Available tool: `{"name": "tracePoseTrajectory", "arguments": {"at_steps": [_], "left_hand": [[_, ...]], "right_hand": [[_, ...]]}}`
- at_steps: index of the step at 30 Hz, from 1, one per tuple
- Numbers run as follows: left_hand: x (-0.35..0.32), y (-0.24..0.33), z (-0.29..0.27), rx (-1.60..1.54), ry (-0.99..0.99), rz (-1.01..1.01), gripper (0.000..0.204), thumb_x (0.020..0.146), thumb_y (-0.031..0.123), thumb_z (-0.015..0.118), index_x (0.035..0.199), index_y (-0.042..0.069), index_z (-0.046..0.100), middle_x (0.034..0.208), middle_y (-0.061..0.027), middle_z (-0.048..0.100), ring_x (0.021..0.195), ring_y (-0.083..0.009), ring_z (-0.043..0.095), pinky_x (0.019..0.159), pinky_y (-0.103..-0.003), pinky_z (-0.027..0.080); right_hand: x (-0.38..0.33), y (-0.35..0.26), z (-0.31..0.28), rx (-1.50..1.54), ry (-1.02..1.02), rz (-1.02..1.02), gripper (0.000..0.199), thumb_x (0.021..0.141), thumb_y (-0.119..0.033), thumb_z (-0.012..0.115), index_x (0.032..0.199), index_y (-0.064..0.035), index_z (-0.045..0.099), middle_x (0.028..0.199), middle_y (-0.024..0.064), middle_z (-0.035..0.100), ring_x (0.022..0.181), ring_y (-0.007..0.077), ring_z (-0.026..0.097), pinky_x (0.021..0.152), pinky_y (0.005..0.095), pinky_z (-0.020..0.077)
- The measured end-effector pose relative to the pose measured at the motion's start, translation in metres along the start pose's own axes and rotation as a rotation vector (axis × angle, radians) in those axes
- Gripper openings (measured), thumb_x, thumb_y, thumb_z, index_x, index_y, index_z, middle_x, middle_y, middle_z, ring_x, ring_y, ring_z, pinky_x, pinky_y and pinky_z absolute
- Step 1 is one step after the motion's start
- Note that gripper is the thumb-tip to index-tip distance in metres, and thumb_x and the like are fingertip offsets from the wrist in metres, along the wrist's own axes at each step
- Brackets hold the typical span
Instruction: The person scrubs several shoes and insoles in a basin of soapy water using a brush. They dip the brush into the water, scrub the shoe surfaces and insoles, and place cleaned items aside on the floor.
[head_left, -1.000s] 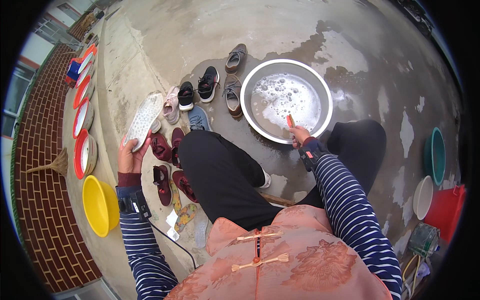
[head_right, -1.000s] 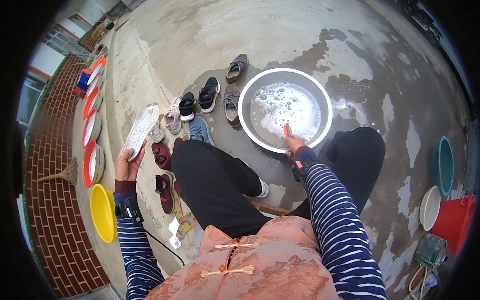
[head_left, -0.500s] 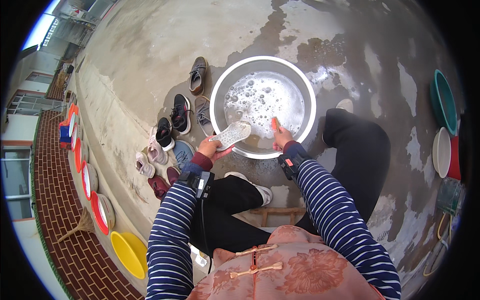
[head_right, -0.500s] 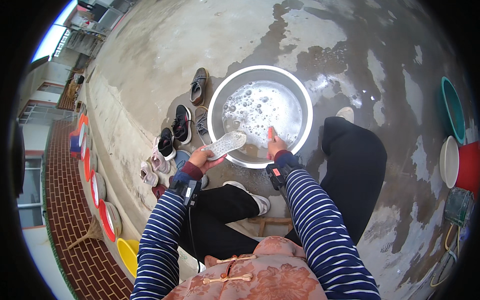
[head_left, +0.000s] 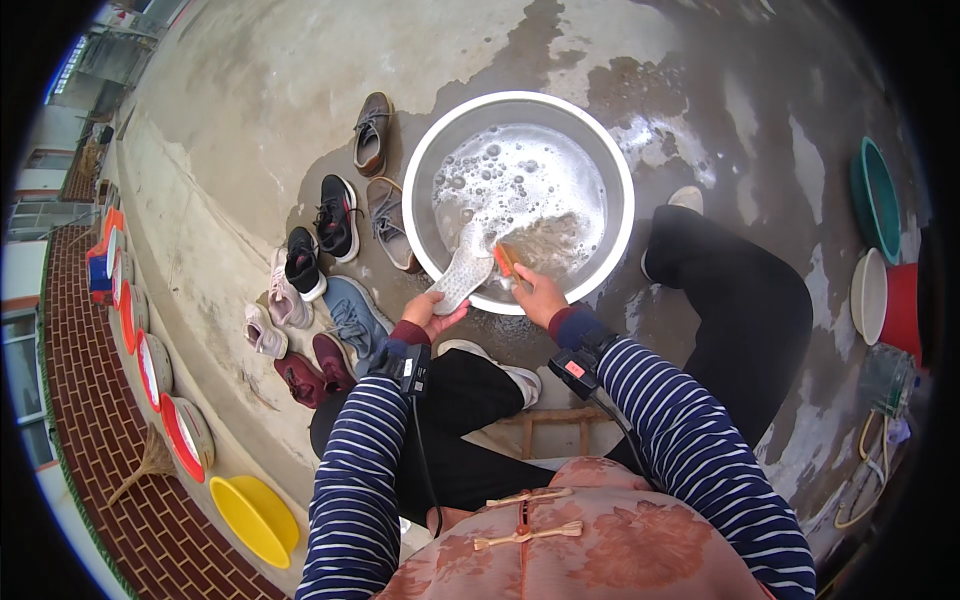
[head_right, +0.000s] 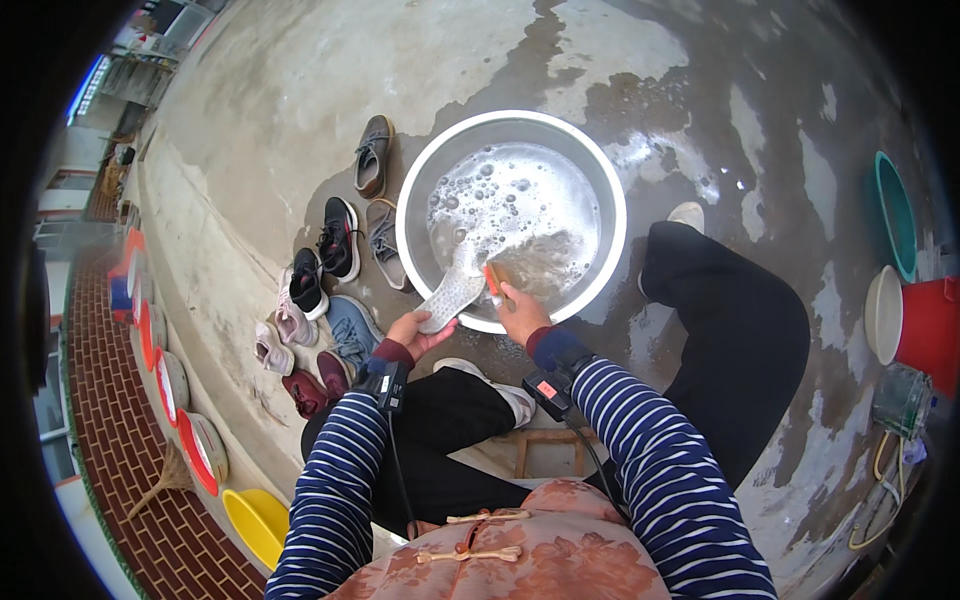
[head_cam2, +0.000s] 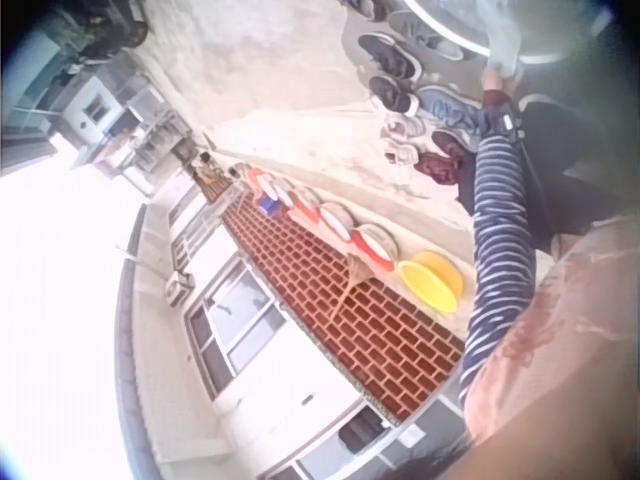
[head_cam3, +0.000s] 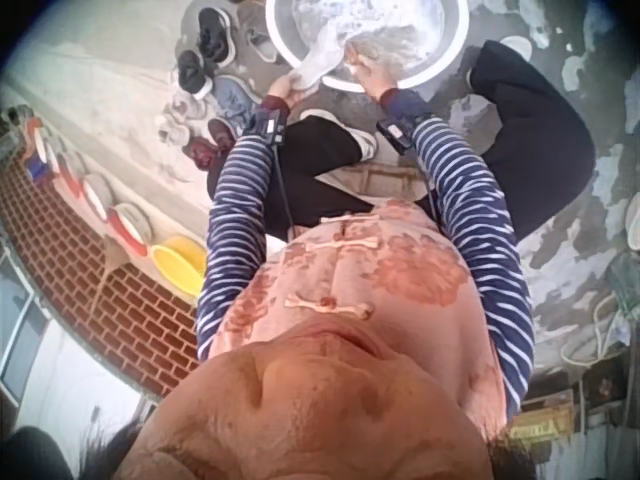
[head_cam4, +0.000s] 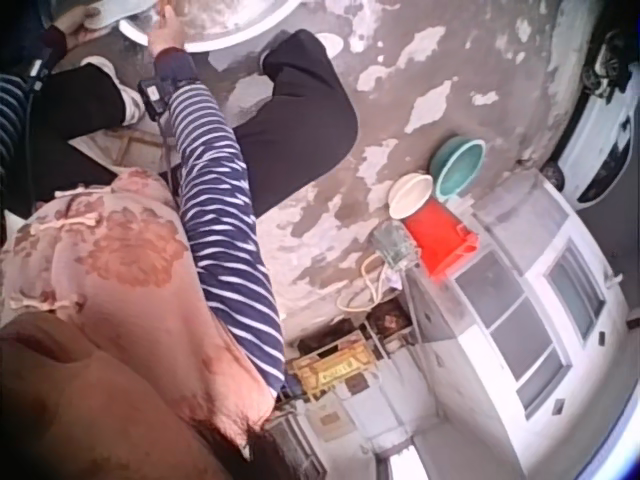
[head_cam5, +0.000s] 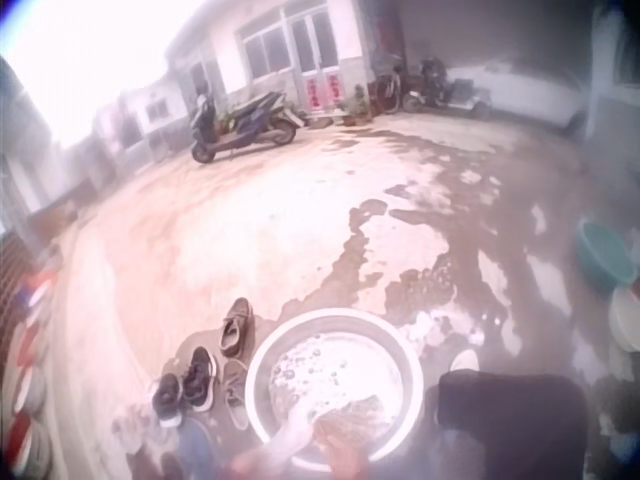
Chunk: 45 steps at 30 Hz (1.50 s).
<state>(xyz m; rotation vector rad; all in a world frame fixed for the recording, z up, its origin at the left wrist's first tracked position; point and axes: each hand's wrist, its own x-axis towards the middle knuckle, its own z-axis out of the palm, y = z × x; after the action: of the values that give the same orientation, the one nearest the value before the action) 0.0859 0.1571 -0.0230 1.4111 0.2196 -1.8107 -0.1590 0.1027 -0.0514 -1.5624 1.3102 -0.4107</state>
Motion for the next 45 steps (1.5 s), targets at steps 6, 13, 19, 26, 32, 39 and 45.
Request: {"name": "tracePoseTrajectory", "arguments": {"at_steps": [6,13,19,26,32,39,45], "left_hand": [[0.011,-0.014,0.000,0.106,0.203,0.093,0.040,0.098,0.009,0.036,0.136,-0.004,0.033,0.125,-0.0219,0.052,0.105,-0.0362,0.060,0.086,-0.047,0.056],[0.001,-0.018,-0.005,0.069,0.127,0.035,0.048,0.085,-0.004,0.034,0.133,-0.008,0.033,0.124,-0.0232,0.047,0.109,-0.0396,0.056,0.088,-0.051,0.054],[0.001,-0.012,-0.010,-0.065,0.261,0.113,0.041,0.092,0.007,0.033,0.130,-0.008,0.036,0.121,-0.0234,0.049,0.110,-0.0419,0.055,0.091,-0.057,0.049],[0.000,-0.025,-0.016,-0.137,0.024,0.141,0.039,0.101,0.017,0.028,0.133,-0.005,0.037,0.131,-0.0229,0.047,0.118,-0.0353,0.053,0.099,-0.049,0.046],[-0.008,-0.011,-0.015,-0.006,-0.011,0.143,0.037,0.100,0.011,0.029,0.133,-0.004,0.039,0.129,-0.0204,0.050,0.117,-0.0315,0.054,0.098,-0.044,0.048],[-0.013,-0.009,0.001,0.127,-0.168,0.184,0.046,0.090,-0.009,0.037,0.135,-0.006,0.035,0.133,-0.0193,0.048,0.120,-0.0304,0.053,0.104,-0.040,0.045],[-0.010,0.002,0.008,0.055,-0.167,0.011,0.051,0.089,-0.013,0.034,0.139,-0.002,0.032,0.133,-0.0197,0.048,0.120,-0.0334,0.053,0.098,-0.048,0.049]], "right_hand": [[-0.066,-0.041,0.028,0.055,-0.173,-0.253,0.050,0.089,-0.027,0.059,0.137,-0.0222,0.049,0.092,0.0230,0.058,0.089,0.0393,0.059,0.082,0.0426,0.0458],[-0.042,-0.061,0.030,-0.075,-0.228,-0.181,0.048,0.089,-0.026,0.058,0.136,-0.0184,0.050,0.093,0.0224,0.057,0.090,0.0385,0.059,0.079,0.0434,0.0466],[-0.082,-0.087,0.042,-0.045,-0.348,-0.067,0.046,0.089,-0.026,0.057,0.135,-0.0181,0.051,0.090,0.0224,0.057,0.087,0.0397,0.059,0.079,0.0448,0.0473],[-0.065,-0.089,0.033,-0.043,-0.174,-0.050,0.050,0.088,-0.021,0.059,0.137,-0.0153,0.048,0.094,0.0238,0.059,0.090,0.0398,0.058,0.082,0.0449,0.0471],[-0.071,-0.086,0.039,-0.005,-0.234,-0.082,0.052,0.089,-0.024,0.059,0.139,-0.0217,0.046,0.096,0.0235,0.057,0.093,0.0402,0.058,0.083,0.0436,0.0470],[0.013,0.002,0.024,0.172,0.022,-0.068,0.053,0.091,-0.023,0.056,0.140,-0.0085,0.044,0.124,0.0230,0.058,0.118,0.0309,0.056,0.100,0.0348,0.0410],[0.048,0.038,-0.015,-0.174,0.277,0.011,0.054,0.090,-0.023,0.054,0.141,-0.0108,0.043,0.087,0.0112,0.065,0.056,0.0161,0.056,0.055,0.0302,0.0484]]}}
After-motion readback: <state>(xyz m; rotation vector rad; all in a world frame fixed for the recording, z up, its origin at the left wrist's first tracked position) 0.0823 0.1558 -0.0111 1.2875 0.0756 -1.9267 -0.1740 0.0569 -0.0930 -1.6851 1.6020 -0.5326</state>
